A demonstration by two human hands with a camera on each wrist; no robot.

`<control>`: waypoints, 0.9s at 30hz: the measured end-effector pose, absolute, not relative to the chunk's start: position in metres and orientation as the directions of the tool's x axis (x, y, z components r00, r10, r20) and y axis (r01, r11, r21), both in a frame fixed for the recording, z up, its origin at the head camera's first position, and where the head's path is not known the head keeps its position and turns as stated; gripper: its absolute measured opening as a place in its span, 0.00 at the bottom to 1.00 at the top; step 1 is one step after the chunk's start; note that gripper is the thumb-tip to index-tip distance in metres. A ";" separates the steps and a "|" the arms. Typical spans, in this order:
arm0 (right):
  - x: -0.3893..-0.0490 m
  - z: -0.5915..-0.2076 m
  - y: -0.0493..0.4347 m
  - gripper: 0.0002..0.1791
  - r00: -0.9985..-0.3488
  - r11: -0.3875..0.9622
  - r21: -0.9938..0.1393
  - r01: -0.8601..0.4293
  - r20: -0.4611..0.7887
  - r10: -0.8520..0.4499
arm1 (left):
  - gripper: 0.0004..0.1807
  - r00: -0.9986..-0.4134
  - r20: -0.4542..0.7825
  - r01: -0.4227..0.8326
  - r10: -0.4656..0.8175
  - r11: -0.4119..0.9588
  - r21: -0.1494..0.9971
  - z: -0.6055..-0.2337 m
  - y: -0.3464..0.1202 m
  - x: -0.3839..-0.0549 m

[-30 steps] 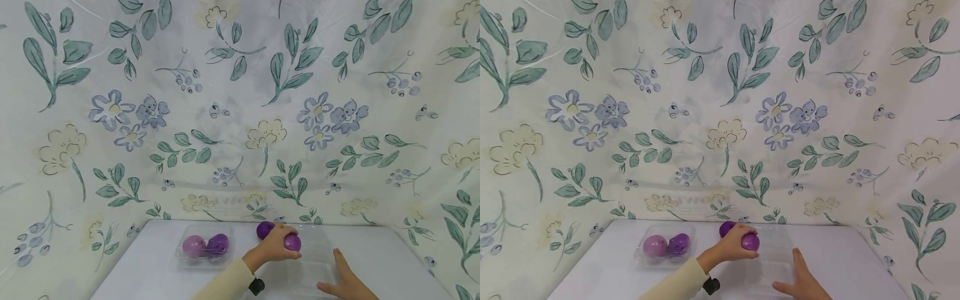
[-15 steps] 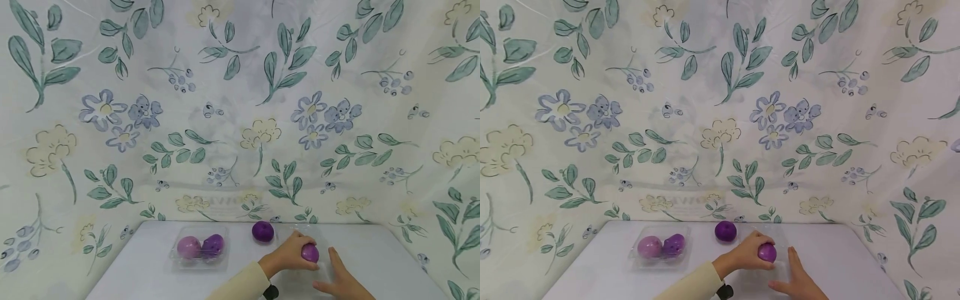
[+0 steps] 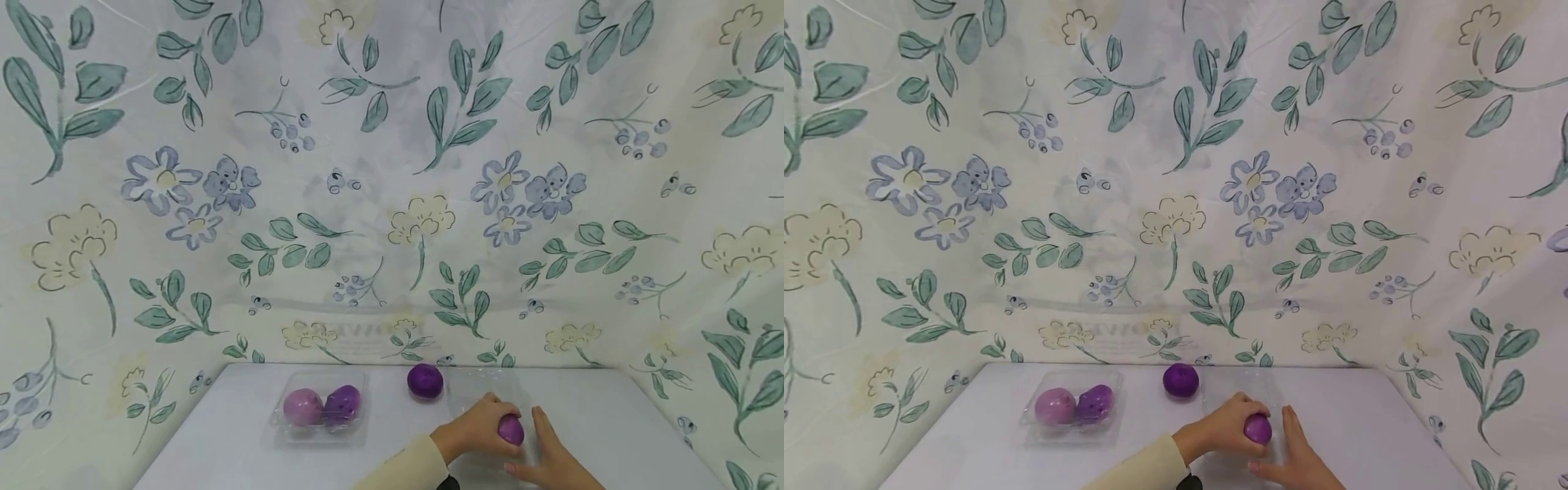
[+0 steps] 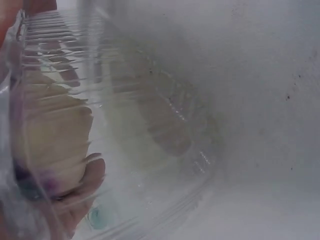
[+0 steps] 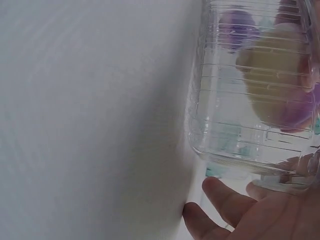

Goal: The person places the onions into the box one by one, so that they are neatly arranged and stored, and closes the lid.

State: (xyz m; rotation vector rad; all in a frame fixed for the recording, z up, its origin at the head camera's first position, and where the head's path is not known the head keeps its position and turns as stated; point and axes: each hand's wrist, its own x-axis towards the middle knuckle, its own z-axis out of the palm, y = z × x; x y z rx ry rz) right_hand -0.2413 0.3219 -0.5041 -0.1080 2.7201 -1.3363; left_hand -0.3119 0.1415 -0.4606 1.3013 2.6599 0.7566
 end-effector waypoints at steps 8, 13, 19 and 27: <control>-0.241 -0.510 0.327 0.71 -0.989 0.590 -0.806 0.052 -0.124 -0.083 | 0.29 -0.599 0.112 0.736 0.793 0.490 0.468 -0.474 0.148 -0.311; -0.243 -0.509 0.324 0.69 -0.992 0.580 -0.814 0.019 -0.089 -0.093 | 0.30 -0.591 0.140 0.749 0.794 0.477 0.459 -0.475 0.150 -0.312; -0.243 -0.510 0.324 0.68 -0.991 0.578 -0.816 -0.016 -0.063 -0.115 | 0.30 -0.578 0.136 0.732 0.805 0.437 0.522 -0.475 0.154 -0.312; -0.244 -0.508 0.326 0.69 -0.991 0.569 -0.822 0.008 -0.082 -0.105 | 0.32 -0.626 0.084 0.625 0.775 0.435 0.648 -0.475 0.154 -0.316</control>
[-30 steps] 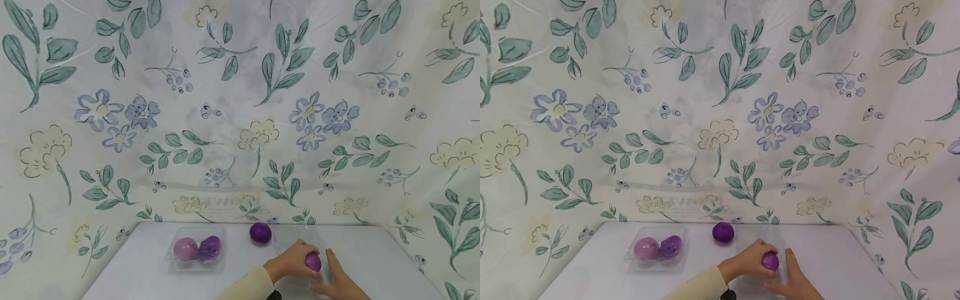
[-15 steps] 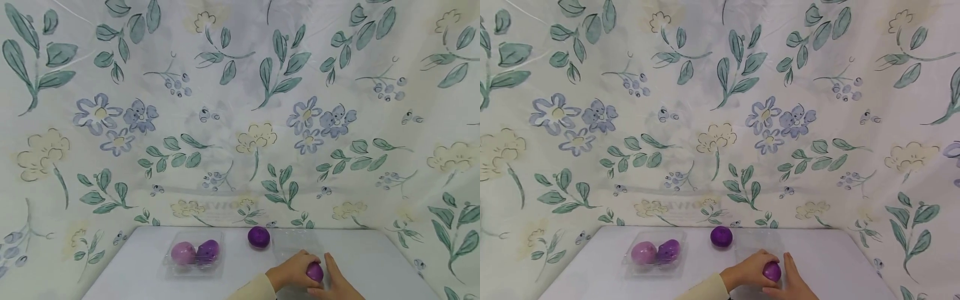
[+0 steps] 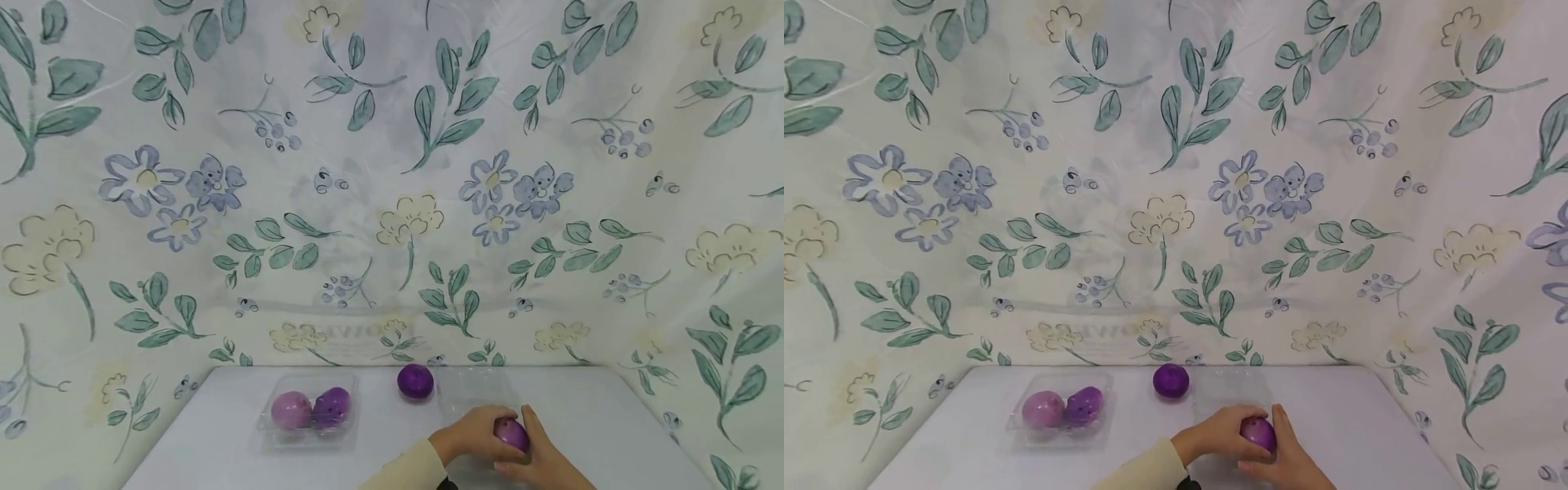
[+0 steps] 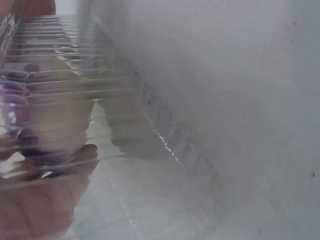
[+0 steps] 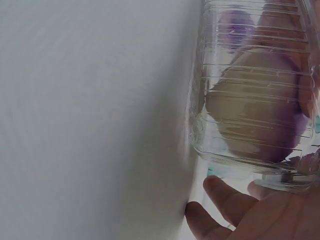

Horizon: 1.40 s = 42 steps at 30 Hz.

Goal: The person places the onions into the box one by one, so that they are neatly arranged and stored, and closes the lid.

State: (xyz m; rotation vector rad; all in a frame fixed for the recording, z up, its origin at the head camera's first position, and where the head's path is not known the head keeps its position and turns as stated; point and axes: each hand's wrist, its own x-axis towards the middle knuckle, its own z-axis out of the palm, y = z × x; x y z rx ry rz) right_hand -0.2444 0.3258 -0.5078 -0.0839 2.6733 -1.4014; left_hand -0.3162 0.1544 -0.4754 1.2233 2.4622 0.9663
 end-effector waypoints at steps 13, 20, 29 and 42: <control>-0.246 -0.495 0.328 0.68 -0.981 0.610 -0.786 -0.101 -0.025 -0.194 | 0.35 -0.666 0.089 0.571 0.741 0.429 0.700 -0.477 0.152 -0.327; -0.246 -0.498 0.328 0.68 -0.982 0.610 -0.784 -0.111 -0.006 -0.187 | 0.34 -0.673 0.100 0.568 0.733 0.425 0.705 -0.480 0.152 -0.325; -0.241 -0.501 0.329 0.68 -0.985 0.552 -0.833 -0.009 -0.088 -0.149 | 0.34 -0.665 0.119 0.605 0.738 0.437 0.666 -0.481 0.151 -0.317; -0.244 -0.506 0.328 0.67 -0.994 0.603 -0.796 -0.045 -0.022 -0.104 | 0.32 -0.643 0.139 0.626 0.753 0.411 0.663 -0.478 0.155 -0.317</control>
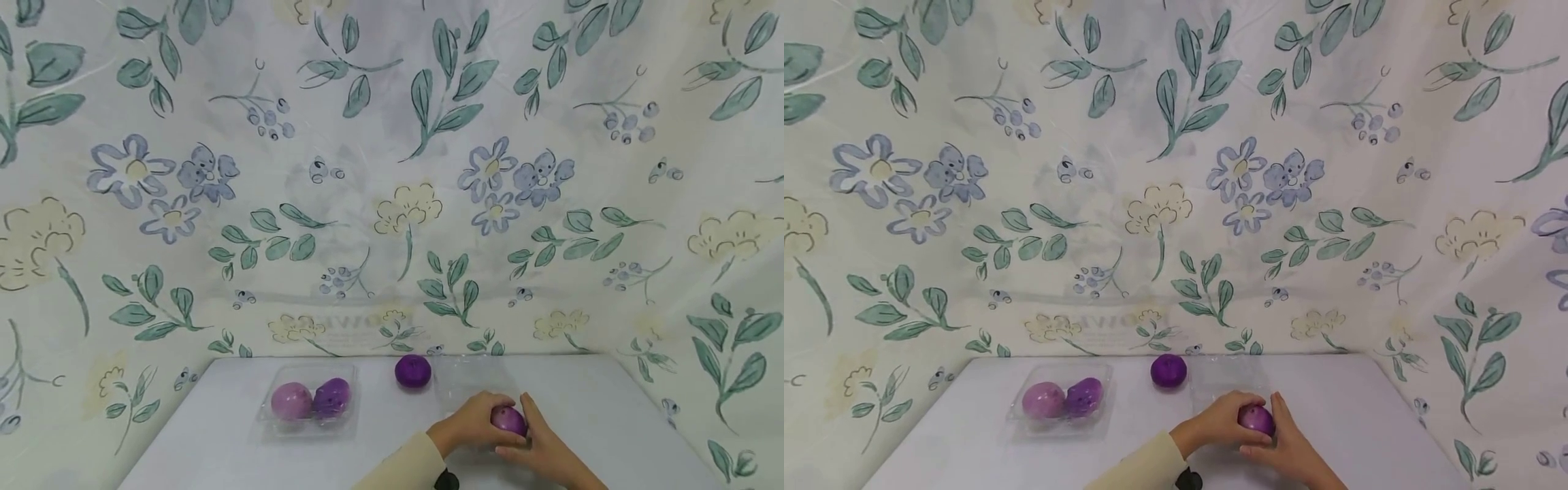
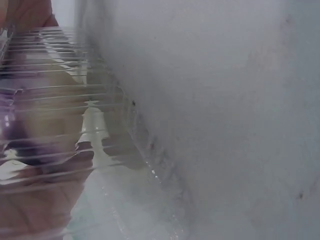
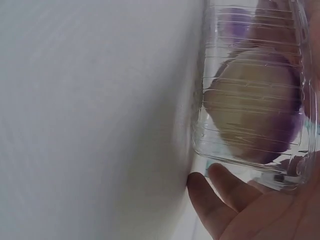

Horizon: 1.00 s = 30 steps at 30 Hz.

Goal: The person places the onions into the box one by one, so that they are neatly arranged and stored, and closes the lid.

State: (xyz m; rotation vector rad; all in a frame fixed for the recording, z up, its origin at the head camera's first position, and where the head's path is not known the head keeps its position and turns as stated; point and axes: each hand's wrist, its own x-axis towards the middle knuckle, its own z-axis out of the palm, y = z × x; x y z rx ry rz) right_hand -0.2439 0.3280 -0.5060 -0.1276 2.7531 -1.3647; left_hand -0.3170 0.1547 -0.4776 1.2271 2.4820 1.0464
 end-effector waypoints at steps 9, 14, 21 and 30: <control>-0.242 -0.503 0.323 0.66 -0.990 0.567 -0.824 0.010 -0.090 -0.113 | 0.30 -0.624 0.193 0.696 0.758 0.426 0.578 -0.470 0.148 -0.317; -0.240 -0.499 0.323 0.66 -0.991 0.573 -0.819 -0.026 -0.056 -0.124 | 0.28 -0.610 0.196 0.713 0.767 0.424 0.559 -0.454 0.142 -0.321; -0.240 -0.499 0.324 0.67 -0.993 0.570 -0.821 -0.026 -0.047 -0.112 | 0.26 -0.626 0.312 0.737 0.715 0.411 0.537 -0.431 0.129 -0.336; -0.240 -0.498 0.321 0.67 -0.992 0.583 -0.812 -0.004 -0.072 -0.107 | 0.27 -0.724 0.298 0.643 0.622 0.453 0.618 -0.413 0.099 -0.360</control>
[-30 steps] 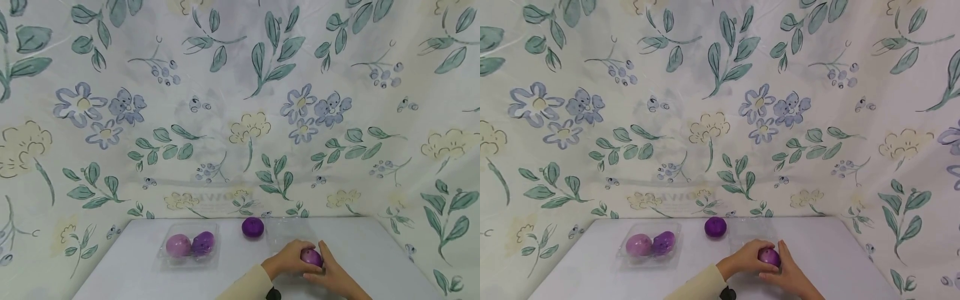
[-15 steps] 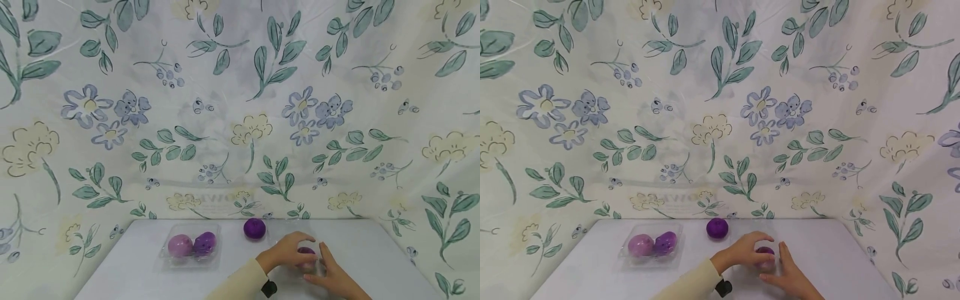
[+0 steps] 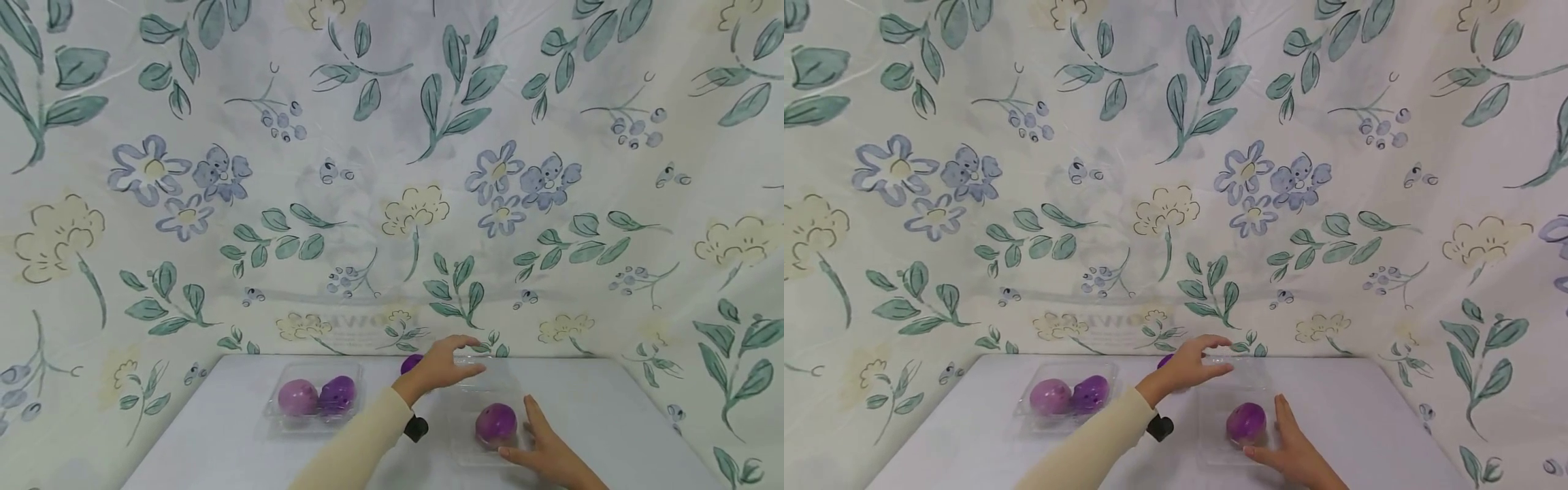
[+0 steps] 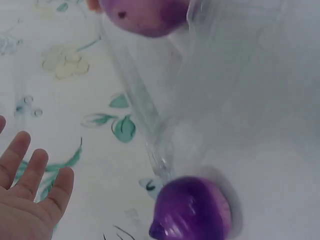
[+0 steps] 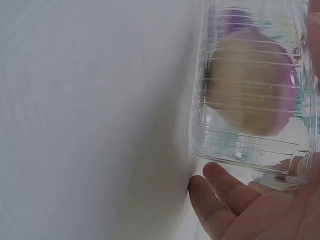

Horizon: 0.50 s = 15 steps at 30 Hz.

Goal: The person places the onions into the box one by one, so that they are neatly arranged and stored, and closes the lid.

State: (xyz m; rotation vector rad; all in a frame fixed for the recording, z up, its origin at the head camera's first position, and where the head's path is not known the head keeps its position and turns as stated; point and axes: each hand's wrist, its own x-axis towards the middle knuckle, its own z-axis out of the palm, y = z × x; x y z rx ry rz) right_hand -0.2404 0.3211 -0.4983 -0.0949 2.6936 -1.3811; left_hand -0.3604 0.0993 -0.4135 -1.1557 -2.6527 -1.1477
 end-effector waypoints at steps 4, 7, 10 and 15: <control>-0.241 -0.499 0.322 0.67 -0.993 0.582 -0.813 -0.010 -0.061 -0.102 | 0.26 -0.751 0.307 0.621 0.585 0.468 0.628 -0.410 0.088 -0.371; -0.243 -0.500 0.322 0.67 -0.992 0.577 -0.817 0.019 -0.085 -0.089 | 0.26 -0.767 0.307 0.605 0.563 0.478 0.637 -0.410 0.079 -0.377; -0.244 -0.502 0.321 0.67 -0.990 0.576 -0.816 0.051 -0.116 -0.078 | 0.26 -0.775 0.287 0.590 0.563 0.481 0.648 -0.411 0.072 -0.382; -0.245 -0.502 0.322 0.68 -0.991 0.569 -0.820 0.055 -0.116 -0.072 | 0.26 -0.786 0.256 0.572 0.563 0.504 0.648 -0.413 0.066 -0.390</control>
